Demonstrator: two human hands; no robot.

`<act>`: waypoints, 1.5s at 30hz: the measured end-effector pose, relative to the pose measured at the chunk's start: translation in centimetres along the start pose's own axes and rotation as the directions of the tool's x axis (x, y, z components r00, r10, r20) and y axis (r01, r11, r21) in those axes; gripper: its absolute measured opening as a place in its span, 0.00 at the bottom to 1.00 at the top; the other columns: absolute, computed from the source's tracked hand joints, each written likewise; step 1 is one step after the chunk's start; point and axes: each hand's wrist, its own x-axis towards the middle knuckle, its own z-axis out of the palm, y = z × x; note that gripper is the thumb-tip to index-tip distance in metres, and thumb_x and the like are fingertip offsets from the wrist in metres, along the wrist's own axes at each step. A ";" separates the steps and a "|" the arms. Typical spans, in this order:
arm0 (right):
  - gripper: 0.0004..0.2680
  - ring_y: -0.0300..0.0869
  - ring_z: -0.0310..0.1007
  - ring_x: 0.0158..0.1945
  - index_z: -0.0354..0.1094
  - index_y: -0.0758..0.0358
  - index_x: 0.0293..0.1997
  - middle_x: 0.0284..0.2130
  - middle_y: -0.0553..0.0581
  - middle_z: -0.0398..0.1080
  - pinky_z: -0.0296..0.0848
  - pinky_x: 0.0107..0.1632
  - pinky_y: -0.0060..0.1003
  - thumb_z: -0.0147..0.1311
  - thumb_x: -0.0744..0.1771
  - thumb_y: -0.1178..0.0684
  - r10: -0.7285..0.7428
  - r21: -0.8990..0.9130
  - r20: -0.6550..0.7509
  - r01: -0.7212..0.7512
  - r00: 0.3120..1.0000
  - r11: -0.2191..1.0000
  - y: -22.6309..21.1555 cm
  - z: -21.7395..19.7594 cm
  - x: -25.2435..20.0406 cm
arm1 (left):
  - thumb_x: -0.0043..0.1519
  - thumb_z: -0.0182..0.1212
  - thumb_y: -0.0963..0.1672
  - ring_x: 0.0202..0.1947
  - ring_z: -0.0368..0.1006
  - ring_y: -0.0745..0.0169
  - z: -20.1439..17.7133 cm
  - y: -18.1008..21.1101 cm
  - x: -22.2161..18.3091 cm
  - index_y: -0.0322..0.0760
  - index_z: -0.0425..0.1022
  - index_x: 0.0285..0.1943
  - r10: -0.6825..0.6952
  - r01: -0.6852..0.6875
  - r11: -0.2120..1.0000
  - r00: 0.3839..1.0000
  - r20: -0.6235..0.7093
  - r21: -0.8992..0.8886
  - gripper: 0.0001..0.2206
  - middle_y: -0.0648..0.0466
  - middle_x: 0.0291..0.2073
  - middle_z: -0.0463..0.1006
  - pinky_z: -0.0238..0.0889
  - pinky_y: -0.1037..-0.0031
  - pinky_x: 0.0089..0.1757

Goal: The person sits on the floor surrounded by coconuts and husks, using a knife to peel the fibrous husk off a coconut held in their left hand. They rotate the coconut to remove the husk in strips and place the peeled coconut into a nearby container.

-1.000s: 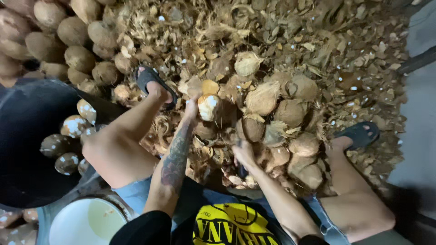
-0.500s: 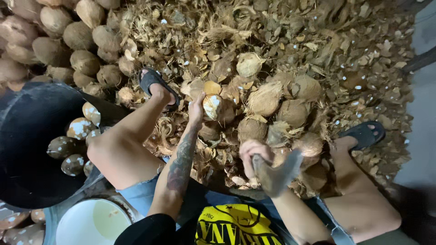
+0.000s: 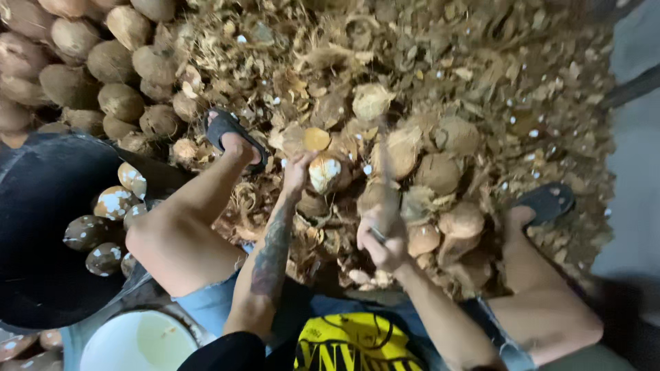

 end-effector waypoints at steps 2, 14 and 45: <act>0.06 0.44 0.76 0.26 0.62 0.66 0.29 0.20 0.59 0.66 0.72 0.36 0.33 0.52 0.64 0.70 -0.204 0.147 0.052 0.195 0.978 0.970 -0.6 -1.2 -0.4 | 0.58 0.70 0.55 0.60 0.73 0.42 0.9 1.0 1.7 0.38 0.86 0.52 0.015 -0.019 0.998 0.999 -0.050 -0.065 0.22 0.39 0.53 0.82 0.62 0.55 0.61; 0.05 0.50 0.67 0.08 0.64 0.66 0.27 0.06 0.62 0.63 0.63 0.16 0.43 0.54 0.63 0.58 0.610 -0.269 -0.079 -0.606 0.789 0.749 5.8 -1.9 0.0 | 0.53 0.78 0.57 0.27 0.80 0.50 1.3 -2.3 4.4 0.32 0.70 0.53 -0.175 0.141 0.932 0.982 -0.073 -0.334 0.32 0.44 0.33 0.79 0.70 0.61 0.21; 0.04 0.48 0.64 0.08 0.67 0.73 0.21 0.07 0.67 0.63 0.66 0.13 0.43 0.50 0.60 0.65 0.481 0.081 0.164 -0.498 0.861 0.863 3.0 -2.2 -7.3 | 0.61 0.73 0.53 0.47 0.76 0.49 0.0 -3.1 3.9 0.36 0.86 0.46 0.083 -0.061 0.960 0.994 0.069 -0.275 0.18 0.45 0.43 0.81 0.70 0.58 0.51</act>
